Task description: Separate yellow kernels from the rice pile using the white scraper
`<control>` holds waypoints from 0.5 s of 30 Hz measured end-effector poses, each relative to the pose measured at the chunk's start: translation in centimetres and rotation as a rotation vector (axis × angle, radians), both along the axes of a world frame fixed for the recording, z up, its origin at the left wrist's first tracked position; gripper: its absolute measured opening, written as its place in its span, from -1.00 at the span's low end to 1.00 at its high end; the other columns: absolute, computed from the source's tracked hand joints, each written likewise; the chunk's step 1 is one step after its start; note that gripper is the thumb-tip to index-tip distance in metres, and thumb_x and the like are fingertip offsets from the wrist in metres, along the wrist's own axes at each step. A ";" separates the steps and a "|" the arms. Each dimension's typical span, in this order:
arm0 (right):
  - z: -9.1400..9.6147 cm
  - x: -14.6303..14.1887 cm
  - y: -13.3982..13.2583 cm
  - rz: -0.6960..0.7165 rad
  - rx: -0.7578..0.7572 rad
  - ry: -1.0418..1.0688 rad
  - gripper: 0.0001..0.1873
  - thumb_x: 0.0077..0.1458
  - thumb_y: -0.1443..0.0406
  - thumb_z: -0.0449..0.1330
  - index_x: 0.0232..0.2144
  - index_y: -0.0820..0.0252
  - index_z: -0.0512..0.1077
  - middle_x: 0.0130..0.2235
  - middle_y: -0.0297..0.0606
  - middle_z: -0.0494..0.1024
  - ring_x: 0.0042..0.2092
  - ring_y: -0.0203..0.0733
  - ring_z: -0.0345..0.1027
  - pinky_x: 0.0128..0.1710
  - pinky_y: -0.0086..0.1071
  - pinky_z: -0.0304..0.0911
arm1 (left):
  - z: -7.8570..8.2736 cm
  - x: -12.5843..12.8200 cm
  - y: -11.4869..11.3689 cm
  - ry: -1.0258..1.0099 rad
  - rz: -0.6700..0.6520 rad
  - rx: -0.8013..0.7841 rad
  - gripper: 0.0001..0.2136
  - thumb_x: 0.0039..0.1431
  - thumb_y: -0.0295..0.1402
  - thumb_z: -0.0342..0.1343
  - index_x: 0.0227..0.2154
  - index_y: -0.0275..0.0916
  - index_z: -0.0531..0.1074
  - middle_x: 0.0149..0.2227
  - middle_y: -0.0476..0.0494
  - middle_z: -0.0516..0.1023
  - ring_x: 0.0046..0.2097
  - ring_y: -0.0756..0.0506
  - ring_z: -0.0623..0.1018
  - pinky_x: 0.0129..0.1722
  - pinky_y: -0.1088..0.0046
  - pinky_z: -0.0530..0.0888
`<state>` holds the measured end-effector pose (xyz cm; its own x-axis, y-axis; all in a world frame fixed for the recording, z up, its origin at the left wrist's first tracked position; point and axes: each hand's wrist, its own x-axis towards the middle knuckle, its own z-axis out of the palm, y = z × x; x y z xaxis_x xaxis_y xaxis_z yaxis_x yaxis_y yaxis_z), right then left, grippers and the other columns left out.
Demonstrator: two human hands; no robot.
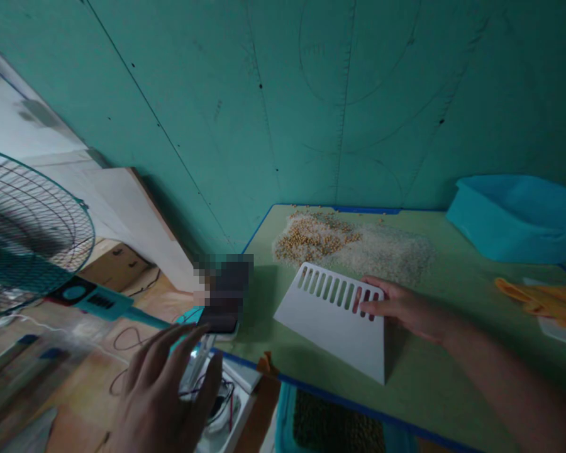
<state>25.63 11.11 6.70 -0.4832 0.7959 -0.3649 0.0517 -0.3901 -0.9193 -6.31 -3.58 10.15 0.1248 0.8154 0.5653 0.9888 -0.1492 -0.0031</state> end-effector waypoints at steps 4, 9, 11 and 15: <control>0.0 -0.1 0.0 -0.020 -0.005 0.007 -0.58 -0.20 0.23 0.28 -0.22 0.14 0.32 -0.28 -0.27 0.50 -0.29 -0.20 0.37 -0.26 -0.34 0.21 | 1.9 1.2 4.8 0.108 0.162 -0.160 -0.60 0.09 -0.15 -0.08 -0.08 -0.29 0.31 -0.01 -0.41 0.33 0.09 -0.40 0.24 -0.03 -0.04 0.30; 0.2 -0.2 0.0 -0.003 -0.008 0.035 -0.60 -0.22 0.22 0.30 -0.26 0.14 0.34 -0.32 -0.29 0.50 -0.31 -0.22 0.37 -0.27 -0.35 0.20 | 1.3 2.0 7.6 0.138 0.203 -0.355 -0.54 0.07 -0.05 -0.12 -0.07 -0.20 0.35 0.07 -0.32 0.31 0.16 -0.45 0.16 0.03 -0.07 0.25; 0.1 -0.2 0.1 -0.012 -0.028 0.044 -0.60 -0.22 0.23 0.30 -0.26 0.14 0.34 -0.31 -0.28 0.50 -0.30 -0.22 0.37 -0.27 -0.35 0.21 | 1.0 1.4 7.8 0.184 0.192 -0.370 -0.61 0.10 -0.14 -0.11 -0.07 -0.18 0.36 0.05 -0.32 0.34 0.15 -0.45 0.18 0.02 -0.07 0.25; -0.2 -0.2 0.3 -0.048 -0.065 0.065 -0.58 -0.25 0.24 0.31 -0.26 0.15 0.34 -0.29 -0.27 0.51 -0.30 -0.22 0.38 -0.25 -0.34 0.21 | 0.7 -0.1 7.6 0.342 0.089 -0.368 -0.60 0.11 -0.49 -0.15 -0.05 0.04 0.34 0.08 -0.24 0.34 0.16 -0.45 0.18 -0.04 -0.12 0.27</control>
